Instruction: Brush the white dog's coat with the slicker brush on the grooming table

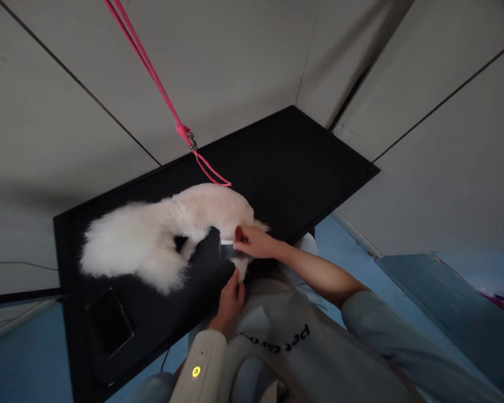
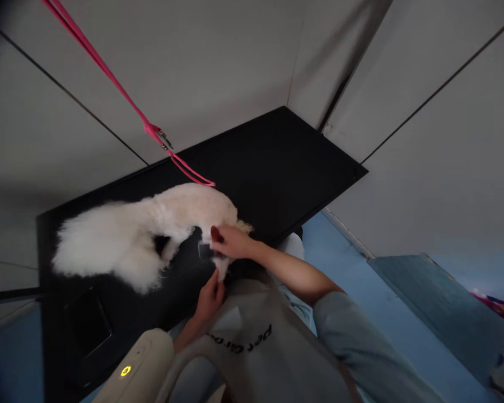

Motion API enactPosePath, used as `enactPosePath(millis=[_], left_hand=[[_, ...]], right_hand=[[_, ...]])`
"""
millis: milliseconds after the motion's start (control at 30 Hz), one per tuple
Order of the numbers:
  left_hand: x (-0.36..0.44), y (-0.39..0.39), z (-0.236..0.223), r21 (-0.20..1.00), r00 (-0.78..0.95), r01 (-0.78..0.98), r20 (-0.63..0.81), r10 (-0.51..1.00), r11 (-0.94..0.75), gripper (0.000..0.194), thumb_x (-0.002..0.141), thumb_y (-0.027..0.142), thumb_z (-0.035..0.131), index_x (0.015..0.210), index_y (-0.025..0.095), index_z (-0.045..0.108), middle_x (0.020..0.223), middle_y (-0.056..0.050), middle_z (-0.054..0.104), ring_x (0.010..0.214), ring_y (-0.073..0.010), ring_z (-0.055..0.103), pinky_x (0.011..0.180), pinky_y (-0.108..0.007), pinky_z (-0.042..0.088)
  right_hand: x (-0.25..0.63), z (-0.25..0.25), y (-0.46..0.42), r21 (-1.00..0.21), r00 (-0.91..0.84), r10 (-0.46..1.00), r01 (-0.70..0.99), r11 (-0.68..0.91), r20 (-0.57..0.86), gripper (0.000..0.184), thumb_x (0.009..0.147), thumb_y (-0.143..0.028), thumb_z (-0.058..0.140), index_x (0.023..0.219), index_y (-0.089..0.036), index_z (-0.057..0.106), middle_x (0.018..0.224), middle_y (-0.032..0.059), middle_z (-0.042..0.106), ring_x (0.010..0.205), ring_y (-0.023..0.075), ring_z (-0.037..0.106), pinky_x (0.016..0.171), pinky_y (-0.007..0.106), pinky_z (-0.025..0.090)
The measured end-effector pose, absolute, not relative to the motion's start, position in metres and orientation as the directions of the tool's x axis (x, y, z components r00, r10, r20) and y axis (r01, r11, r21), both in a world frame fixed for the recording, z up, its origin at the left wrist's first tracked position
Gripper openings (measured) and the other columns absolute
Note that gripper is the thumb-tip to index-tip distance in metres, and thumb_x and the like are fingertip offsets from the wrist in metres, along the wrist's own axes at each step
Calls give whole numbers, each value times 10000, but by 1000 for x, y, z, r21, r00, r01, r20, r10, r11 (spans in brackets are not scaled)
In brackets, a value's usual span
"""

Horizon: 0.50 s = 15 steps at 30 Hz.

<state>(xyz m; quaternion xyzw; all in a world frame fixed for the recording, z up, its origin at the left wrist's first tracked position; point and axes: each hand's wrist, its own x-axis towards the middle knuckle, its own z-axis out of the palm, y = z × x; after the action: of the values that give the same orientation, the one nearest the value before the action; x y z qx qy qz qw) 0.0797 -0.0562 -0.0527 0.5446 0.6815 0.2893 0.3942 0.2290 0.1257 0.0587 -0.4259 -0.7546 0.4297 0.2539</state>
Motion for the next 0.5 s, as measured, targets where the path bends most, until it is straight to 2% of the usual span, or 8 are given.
enactPosePath(millis=[67,133,167,233,300,400,433,500], left_hand=[[78,-56,-49,866,-121,422,-240,963,269,463,832,336,512,1251,154,586,916,-90,716,741,-194,676,720,-294,541],[79,-53,-44,896,-141,321,-275,951,306,476,829,387,538,1236,145,585,837,-65,704,642,-172,648,631,-273,527],[81,-51,-42,904,-150,276,-296,943,327,471,820,411,558,1206,143,595,806,-56,696,618,-166,638,595,-262,515],[83,-47,-37,910,-166,205,-331,929,361,435,792,457,596,1089,140,630,724,-39,671,583,-159,624,540,-245,489],[84,-43,-32,916,-176,153,-344,922,371,420,770,489,618,1011,146,635,661,-23,647,556,-153,610,521,-240,474],[80,-40,-27,926,-164,100,-345,924,364,439,760,519,632,1002,153,628,598,-5,630,523,-144,583,536,-245,468],[77,-39,-26,928,-147,89,-347,926,362,431,760,530,632,973,156,630,571,-2,621,512,-142,574,539,-247,465],[71,-38,-26,929,-112,76,-354,929,363,406,767,559,615,860,165,630,523,-1,600,492,-139,556,536,-248,454]], right_hand=[[229,54,115,-863,-469,882,467,195,-55,81,781,-222,626,733,-173,582,645,-12,588,605,133,541,598,255,420],[230,49,105,-864,-301,953,486,134,-21,58,823,-218,567,787,-174,581,704,12,612,667,151,564,648,274,438],[230,47,100,-872,-278,960,472,134,-3,56,830,-224,556,813,-178,583,747,21,628,712,158,577,684,282,446],[233,44,90,-896,-367,930,418,147,-18,56,810,-241,580,812,-185,587,775,22,638,746,161,587,712,283,451],[236,42,81,-914,-391,917,396,85,-84,70,790,-253,594,790,-183,583,741,13,627,707,154,583,676,272,447],[241,39,71,-921,-140,989,389,9,-50,108,808,-275,564,854,-179,583,783,21,628,740,156,588,694,276,453],[242,38,68,-931,-127,992,365,30,-18,118,808,-278,564,870,-180,586,806,25,632,764,159,593,716,281,458],[242,36,61,-953,-242,970,292,75,2,121,790,-272,581,867,-179,596,815,24,639,773,159,601,734,285,468]])
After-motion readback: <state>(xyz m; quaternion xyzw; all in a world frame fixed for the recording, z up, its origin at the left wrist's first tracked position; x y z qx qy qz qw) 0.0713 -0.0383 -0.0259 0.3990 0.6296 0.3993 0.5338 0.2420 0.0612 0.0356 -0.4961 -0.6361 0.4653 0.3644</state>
